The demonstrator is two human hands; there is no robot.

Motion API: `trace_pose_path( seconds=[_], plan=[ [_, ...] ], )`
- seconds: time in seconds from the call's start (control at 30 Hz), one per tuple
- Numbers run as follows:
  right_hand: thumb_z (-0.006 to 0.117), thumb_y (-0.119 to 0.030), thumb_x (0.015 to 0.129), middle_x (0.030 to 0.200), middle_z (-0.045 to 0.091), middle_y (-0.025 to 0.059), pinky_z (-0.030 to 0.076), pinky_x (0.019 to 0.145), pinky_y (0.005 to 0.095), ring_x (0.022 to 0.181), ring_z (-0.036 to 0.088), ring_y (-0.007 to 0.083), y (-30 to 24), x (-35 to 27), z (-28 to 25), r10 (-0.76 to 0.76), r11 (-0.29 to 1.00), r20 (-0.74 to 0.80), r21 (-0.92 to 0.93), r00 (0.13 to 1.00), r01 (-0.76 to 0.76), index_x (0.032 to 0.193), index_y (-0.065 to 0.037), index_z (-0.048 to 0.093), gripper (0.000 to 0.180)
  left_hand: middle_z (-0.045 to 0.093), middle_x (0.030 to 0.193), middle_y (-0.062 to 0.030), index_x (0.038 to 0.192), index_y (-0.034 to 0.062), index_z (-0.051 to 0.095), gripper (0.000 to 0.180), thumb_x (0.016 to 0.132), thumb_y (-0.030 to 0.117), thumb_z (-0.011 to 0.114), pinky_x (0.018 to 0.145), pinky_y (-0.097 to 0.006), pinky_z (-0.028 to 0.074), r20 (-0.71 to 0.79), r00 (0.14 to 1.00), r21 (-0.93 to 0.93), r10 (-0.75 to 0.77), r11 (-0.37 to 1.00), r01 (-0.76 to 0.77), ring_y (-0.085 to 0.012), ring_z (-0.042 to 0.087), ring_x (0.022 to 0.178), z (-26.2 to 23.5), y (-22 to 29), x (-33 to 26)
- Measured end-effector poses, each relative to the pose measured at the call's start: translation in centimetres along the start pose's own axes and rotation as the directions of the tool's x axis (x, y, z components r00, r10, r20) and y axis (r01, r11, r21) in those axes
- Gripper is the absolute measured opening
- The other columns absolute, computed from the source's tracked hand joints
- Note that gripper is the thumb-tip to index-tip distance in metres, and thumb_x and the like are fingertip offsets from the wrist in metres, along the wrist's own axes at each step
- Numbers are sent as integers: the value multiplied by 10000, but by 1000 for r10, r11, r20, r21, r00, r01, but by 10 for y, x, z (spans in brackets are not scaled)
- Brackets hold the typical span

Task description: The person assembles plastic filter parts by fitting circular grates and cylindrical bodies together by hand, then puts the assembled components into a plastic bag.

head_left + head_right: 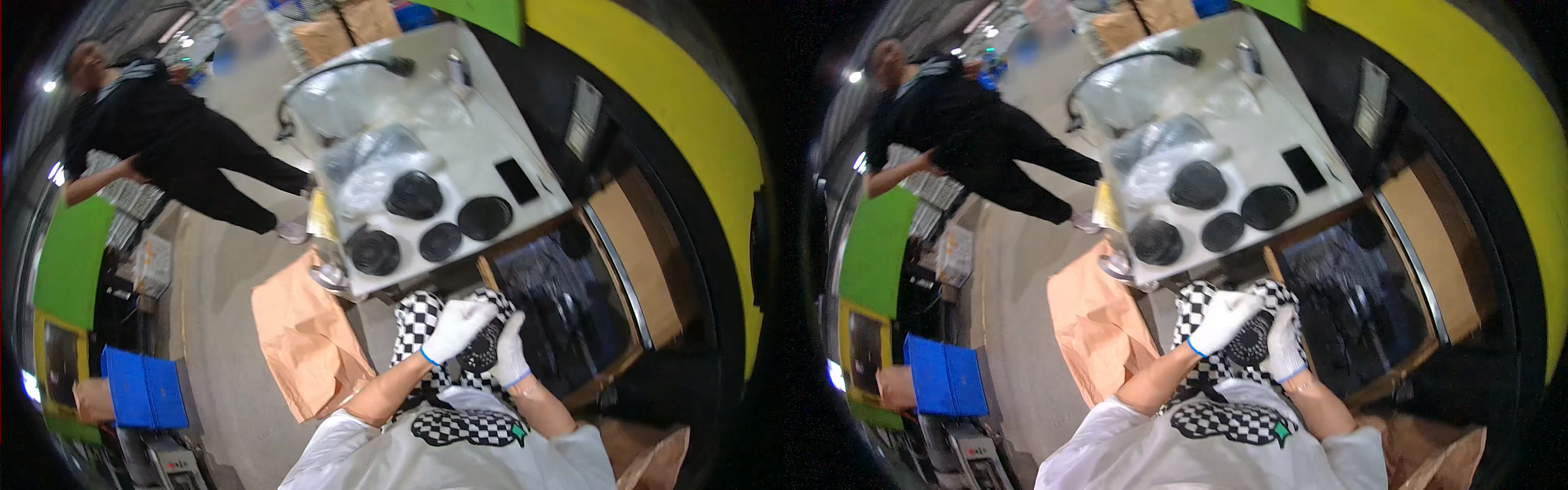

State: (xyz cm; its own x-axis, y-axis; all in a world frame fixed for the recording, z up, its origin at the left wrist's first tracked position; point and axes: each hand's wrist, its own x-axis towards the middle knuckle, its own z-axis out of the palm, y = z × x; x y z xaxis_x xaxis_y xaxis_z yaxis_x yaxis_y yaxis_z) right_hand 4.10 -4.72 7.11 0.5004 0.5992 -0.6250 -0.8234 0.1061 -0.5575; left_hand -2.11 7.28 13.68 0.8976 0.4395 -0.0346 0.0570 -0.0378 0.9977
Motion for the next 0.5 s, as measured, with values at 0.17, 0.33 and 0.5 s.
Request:
trace_pose_path(
  seconds=[0.17,0.33,0.5],
  plan=[
    [405,-559,942,1064,633,118,514,841,355,970,625,209,-35,-22,20,24,1000,-21,-19,999,-25,1173,-4,557,621,590,739,57,798,14,670,260,931,227,604,606,-225,408,-5,957,-361,-290,893,269,-27,484,693,14,-19,11],
    [593,-285,954,721,623,-1,365,490,200,545,480,28,-38,2,-19,-426,824,2,-413,905,389,888,-33,649,266,517,651,32,712,31,606,325,931,270,631,555,-232,382,-354,924,125,-146,971,202,-47,440,632,-18,-39,58],
    [450,-346,1015,754,624,29,335,427,205,495,444,49,-69,15,-95,-624,778,-365,-368,691,509,1031,-10,624,379,601,704,-51,831,-13,582,317,847,276,711,618,-303,481,-471,875,301,-110,912,277,-142,564,627,-84,-78,102]
  ],
)
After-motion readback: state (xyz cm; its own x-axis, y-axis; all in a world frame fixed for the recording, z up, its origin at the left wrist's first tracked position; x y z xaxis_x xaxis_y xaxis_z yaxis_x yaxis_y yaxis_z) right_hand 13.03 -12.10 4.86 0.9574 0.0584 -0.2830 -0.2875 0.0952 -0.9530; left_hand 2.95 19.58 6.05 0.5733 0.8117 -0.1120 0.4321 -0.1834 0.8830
